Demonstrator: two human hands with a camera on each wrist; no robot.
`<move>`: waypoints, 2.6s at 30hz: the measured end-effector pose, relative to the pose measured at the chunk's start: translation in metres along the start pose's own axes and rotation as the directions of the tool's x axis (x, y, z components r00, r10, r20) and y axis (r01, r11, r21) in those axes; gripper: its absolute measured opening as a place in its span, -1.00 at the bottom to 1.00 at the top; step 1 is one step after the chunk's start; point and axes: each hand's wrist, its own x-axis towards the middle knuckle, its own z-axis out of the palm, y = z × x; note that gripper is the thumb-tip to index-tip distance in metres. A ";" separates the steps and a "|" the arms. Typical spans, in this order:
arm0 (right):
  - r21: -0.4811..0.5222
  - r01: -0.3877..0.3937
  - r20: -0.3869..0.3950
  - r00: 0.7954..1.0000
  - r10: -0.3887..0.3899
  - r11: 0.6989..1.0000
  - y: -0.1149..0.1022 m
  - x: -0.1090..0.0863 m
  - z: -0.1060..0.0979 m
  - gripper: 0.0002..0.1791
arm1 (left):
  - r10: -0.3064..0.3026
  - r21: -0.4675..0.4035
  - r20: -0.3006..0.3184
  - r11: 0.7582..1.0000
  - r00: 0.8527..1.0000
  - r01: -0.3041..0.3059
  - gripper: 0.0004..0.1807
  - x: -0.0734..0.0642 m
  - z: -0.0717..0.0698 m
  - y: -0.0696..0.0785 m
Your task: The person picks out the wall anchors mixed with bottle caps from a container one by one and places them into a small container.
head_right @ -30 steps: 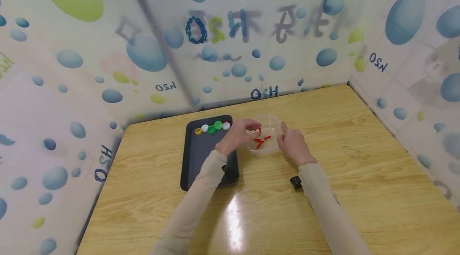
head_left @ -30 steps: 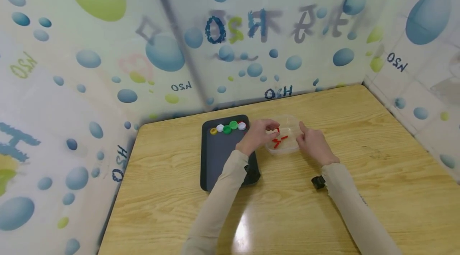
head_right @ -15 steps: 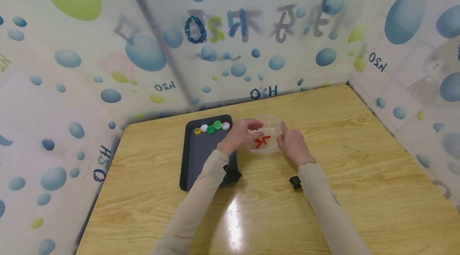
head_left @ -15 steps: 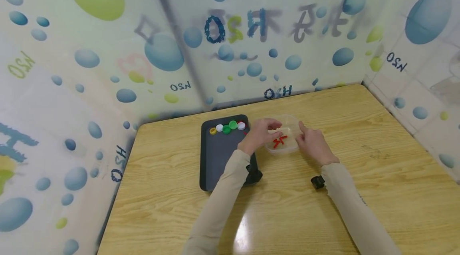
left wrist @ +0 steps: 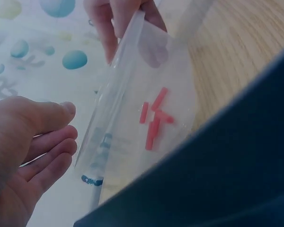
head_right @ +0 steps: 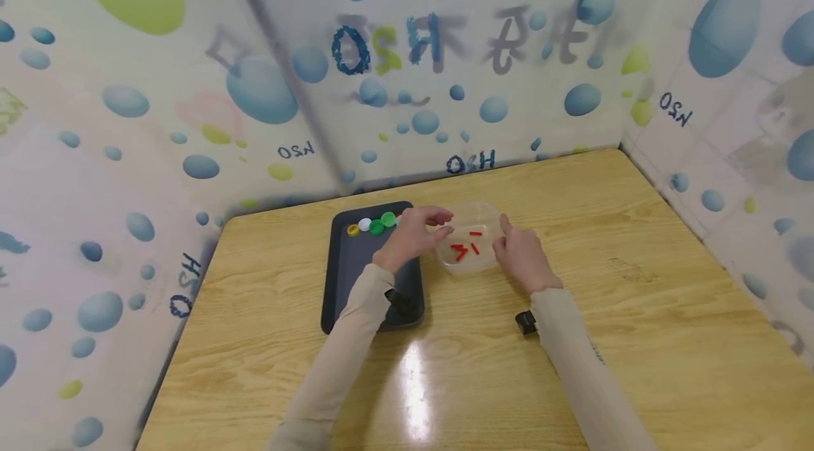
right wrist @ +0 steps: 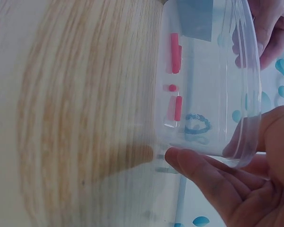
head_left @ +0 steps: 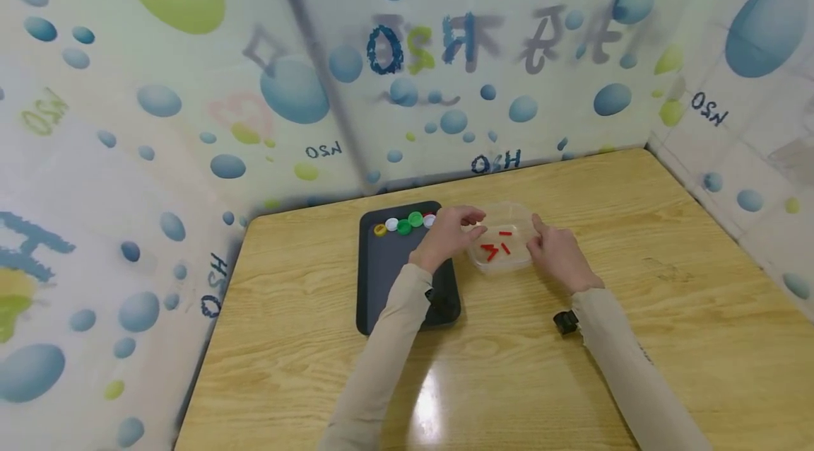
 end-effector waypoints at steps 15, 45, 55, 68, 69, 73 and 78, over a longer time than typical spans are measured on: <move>0.000 -0.007 -0.005 1.000 0.007 1.000 0.001 -0.001 -0.001 -0.41 | -0.041 -0.033 -0.055 0.999 0.998 0.039 -0.67 -0.009 -0.016 -0.006; -0.011 0.001 0.006 1.000 -0.001 1.000 -0.004 -0.002 -0.004 -0.41 | -0.109 0.001 -0.145 0.994 0.983 0.111 -0.69 -0.030 -0.041 -0.035; 0.017 0.004 0.014 1.000 -0.004 1.000 -0.002 -0.001 -0.002 -0.39 | -0.120 0.015 -0.132 0.992 0.984 0.123 -0.72 -0.038 -0.041 -0.052; 0.013 -0.015 0.028 1.000 0.014 1.000 -0.001 -0.001 0.000 -0.38 | -0.183 0.024 -0.065 0.982 0.981 0.185 -0.71 -0.038 -0.029 -0.065; 0.013 -0.013 0.027 1.000 0.012 1.000 -0.001 -0.001 0.000 -0.38 | -0.186 0.023 -0.059 0.982 0.981 0.188 -0.71 -0.038 -0.029 -0.065; 0.008 -0.008 0.017 1.000 0.008 1.000 -0.002 -0.002 0.000 -0.39 | -0.184 0.009 -0.049 0.983 0.982 0.184 -0.70 -0.036 -0.027 -0.065; 0.003 0.000 0.004 1.000 0.000 1.000 -0.003 -0.002 -0.001 -0.40 | -0.175 0.009 -0.048 0.984 0.983 0.176 -0.70 -0.033 -0.025 -0.066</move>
